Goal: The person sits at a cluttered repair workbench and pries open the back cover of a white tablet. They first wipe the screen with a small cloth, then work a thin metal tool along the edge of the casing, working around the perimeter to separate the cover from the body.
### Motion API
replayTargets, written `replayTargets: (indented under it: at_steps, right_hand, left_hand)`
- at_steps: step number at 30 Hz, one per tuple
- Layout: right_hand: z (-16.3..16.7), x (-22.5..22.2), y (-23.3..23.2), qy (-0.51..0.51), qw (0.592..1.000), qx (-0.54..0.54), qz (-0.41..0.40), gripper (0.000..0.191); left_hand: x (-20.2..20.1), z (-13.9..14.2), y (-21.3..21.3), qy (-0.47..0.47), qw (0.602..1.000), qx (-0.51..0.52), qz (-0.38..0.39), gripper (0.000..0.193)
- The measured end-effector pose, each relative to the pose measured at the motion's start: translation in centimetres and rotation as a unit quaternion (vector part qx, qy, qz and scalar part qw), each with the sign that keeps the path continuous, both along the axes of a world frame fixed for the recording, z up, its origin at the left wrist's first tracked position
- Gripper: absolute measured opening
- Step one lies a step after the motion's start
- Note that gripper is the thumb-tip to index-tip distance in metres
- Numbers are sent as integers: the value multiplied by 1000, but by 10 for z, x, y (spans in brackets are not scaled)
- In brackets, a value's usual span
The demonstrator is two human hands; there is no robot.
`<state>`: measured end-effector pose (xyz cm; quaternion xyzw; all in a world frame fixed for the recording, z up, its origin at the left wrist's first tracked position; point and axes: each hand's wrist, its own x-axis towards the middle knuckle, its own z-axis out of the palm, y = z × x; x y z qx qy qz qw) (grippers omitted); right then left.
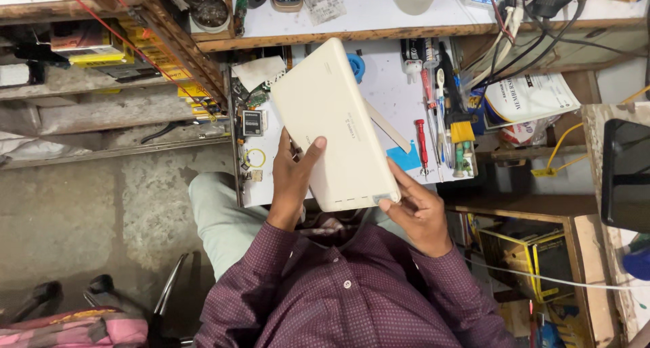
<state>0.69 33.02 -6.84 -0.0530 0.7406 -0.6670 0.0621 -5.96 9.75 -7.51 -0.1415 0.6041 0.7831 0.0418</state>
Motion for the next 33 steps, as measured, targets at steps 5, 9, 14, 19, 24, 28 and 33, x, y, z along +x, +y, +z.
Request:
replayTargets:
  at_steps: [5,9,14,19,24,28,33]
  right_hand:
    - [0,-9,1,-46,993,-103,-43,70]
    - [-13,-6,0,-127,976,-171,-49,68]
    - [-34,5,-8,-200,945,-253,-58,62]
    - [-38,9,-6,-188,952,-229,-71,60]
    - [-21,1,15,-120,967,-204,-96,58]
    - [-9,-3,25,-140,954,-236,-118,56]
    - [-8,-1,24,-147,950,-246,-124,56]
  left_hand:
    - [4,-7,-2,-9,999,-35,33,74]
    - [17,-19,-12,67,996,-7,56,61]
    - [24,-31,-21,83,995,-30,38,56]
    - [25,-31,-12,37,999,20,0,60]
    - [20,-24,-4,-11,997,-20,-79,63]
    - [17,-21,4,-9,995,6,-100,64]
    - [19,-21,1,-51,993,17,-104,64]
